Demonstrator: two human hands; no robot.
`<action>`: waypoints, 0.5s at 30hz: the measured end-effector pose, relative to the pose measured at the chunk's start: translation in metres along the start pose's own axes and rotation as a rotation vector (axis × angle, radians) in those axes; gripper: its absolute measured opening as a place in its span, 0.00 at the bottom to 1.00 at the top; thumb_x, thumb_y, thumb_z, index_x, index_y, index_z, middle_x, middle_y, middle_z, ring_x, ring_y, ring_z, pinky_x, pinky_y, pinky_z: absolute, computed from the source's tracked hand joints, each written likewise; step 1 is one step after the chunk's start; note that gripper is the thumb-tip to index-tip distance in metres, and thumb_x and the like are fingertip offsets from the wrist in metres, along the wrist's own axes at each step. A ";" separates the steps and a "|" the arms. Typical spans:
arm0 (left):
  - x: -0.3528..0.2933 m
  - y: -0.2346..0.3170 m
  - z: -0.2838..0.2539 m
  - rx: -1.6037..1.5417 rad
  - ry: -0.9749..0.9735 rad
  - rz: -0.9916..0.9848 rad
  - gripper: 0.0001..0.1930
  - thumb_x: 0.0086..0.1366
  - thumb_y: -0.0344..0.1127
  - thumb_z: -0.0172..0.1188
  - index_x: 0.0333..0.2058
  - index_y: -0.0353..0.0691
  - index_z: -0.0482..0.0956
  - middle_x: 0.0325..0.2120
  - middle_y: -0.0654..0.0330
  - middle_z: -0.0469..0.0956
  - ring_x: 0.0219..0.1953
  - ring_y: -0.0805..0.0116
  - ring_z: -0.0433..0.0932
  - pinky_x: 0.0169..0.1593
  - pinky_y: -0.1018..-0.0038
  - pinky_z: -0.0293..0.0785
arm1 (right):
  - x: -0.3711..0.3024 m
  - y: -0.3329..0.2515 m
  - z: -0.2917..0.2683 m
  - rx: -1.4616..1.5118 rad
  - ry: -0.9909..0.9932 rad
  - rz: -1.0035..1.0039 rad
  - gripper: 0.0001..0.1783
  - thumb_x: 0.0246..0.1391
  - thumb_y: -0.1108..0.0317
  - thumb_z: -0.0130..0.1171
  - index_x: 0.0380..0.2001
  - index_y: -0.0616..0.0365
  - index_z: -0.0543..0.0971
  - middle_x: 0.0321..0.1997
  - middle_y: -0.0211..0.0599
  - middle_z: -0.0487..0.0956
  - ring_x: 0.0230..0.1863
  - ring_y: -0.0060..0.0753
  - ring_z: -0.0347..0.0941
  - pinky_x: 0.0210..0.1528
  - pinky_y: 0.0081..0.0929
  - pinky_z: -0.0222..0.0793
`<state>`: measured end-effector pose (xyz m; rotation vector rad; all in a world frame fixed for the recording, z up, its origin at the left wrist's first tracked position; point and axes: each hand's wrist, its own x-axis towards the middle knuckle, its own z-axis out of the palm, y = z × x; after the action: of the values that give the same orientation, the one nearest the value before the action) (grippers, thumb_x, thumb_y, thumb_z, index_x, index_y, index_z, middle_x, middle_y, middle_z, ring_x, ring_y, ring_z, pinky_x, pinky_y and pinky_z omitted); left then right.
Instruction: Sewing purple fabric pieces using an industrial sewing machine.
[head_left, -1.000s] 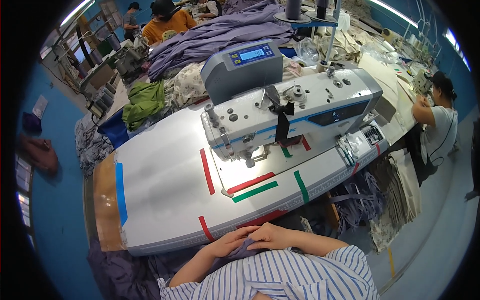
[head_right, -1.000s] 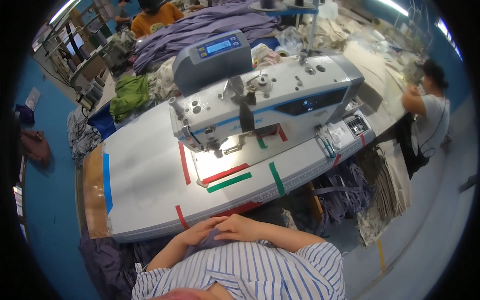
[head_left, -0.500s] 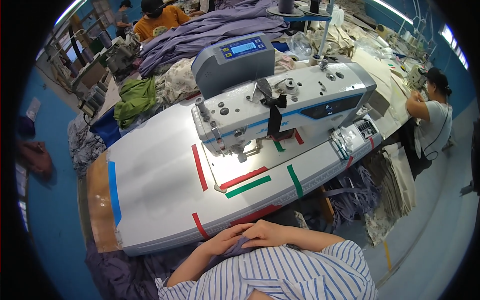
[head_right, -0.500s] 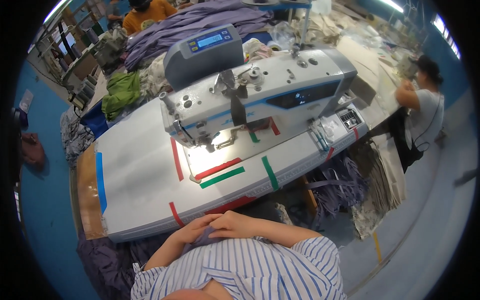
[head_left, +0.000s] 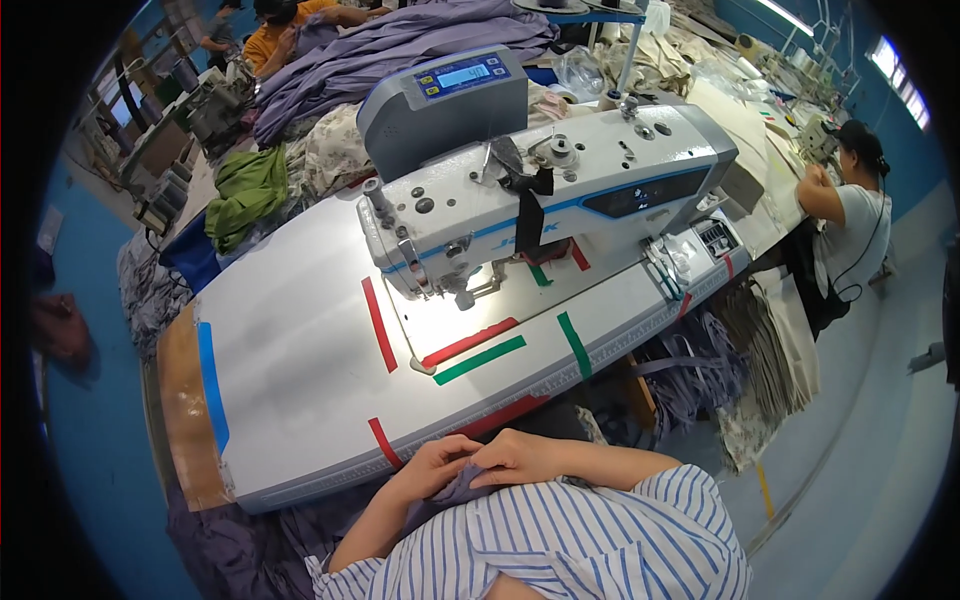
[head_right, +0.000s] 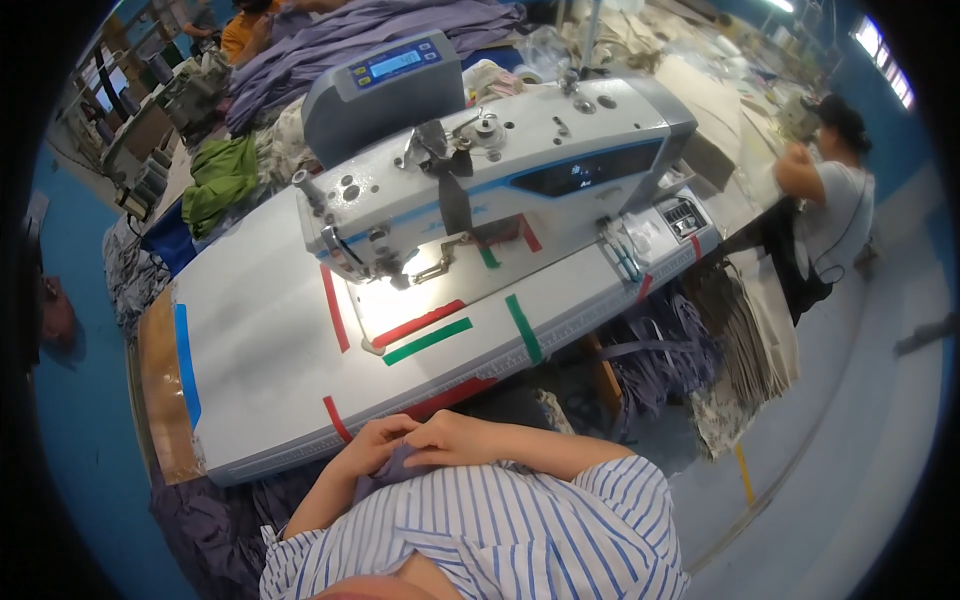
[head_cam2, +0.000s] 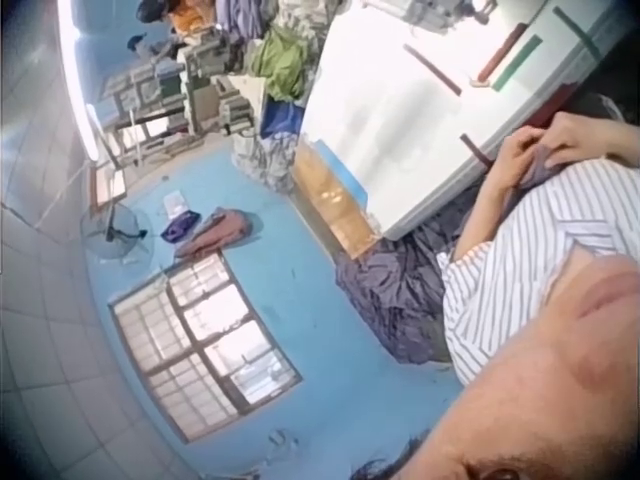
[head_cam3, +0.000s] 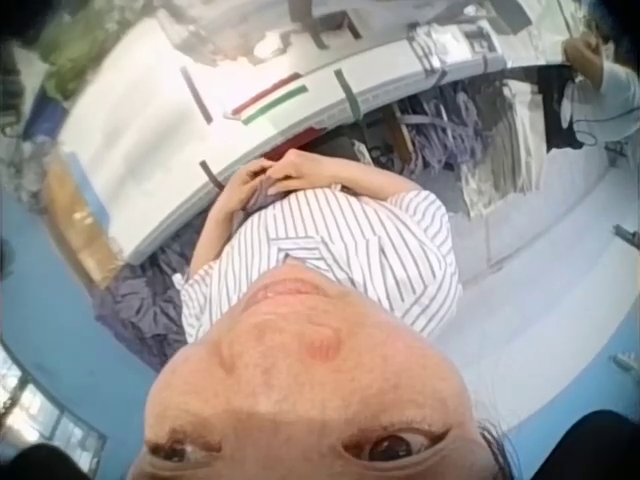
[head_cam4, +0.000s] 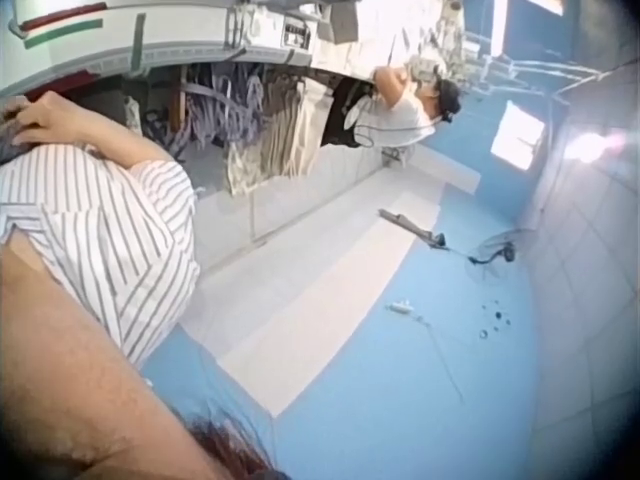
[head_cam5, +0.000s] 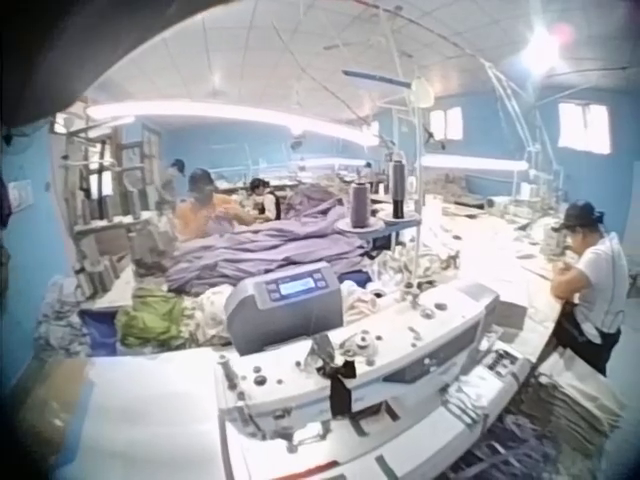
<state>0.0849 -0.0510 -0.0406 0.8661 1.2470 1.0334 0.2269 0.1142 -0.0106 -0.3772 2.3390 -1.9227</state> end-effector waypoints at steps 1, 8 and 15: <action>0.000 -0.002 0.001 -0.059 0.089 -0.020 0.09 0.63 0.24 0.55 0.41 0.32 0.78 0.36 0.62 0.75 0.40 0.75 0.74 0.44 0.81 0.71 | -0.001 0.001 0.000 0.003 0.006 0.004 0.10 0.55 0.67 0.59 0.27 0.65 0.75 0.25 0.45 0.77 0.24 0.37 0.75 0.29 0.24 0.68; -0.018 0.008 -0.011 -0.035 0.300 0.141 0.05 0.57 0.20 0.59 0.32 0.32 0.78 0.30 0.63 0.74 0.33 0.79 0.73 0.37 0.83 0.69 | -0.006 -0.003 0.011 0.036 0.117 0.035 0.10 0.55 0.67 0.58 0.29 0.65 0.75 0.23 0.45 0.75 0.23 0.37 0.74 0.27 0.25 0.67; -0.032 0.049 -0.007 0.612 0.466 0.155 0.10 0.45 0.28 0.71 0.27 0.36 0.80 0.19 0.60 0.72 0.22 0.71 0.72 0.27 0.76 0.66 | 0.000 0.021 0.007 -0.245 0.363 -0.032 0.10 0.52 0.68 0.61 0.36 0.61 0.78 0.29 0.47 0.77 0.29 0.44 0.76 0.32 0.30 0.71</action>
<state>0.0702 -0.0658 0.0143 1.2427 1.9753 1.0204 0.2261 0.1114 -0.0331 -0.0839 2.8252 -1.8528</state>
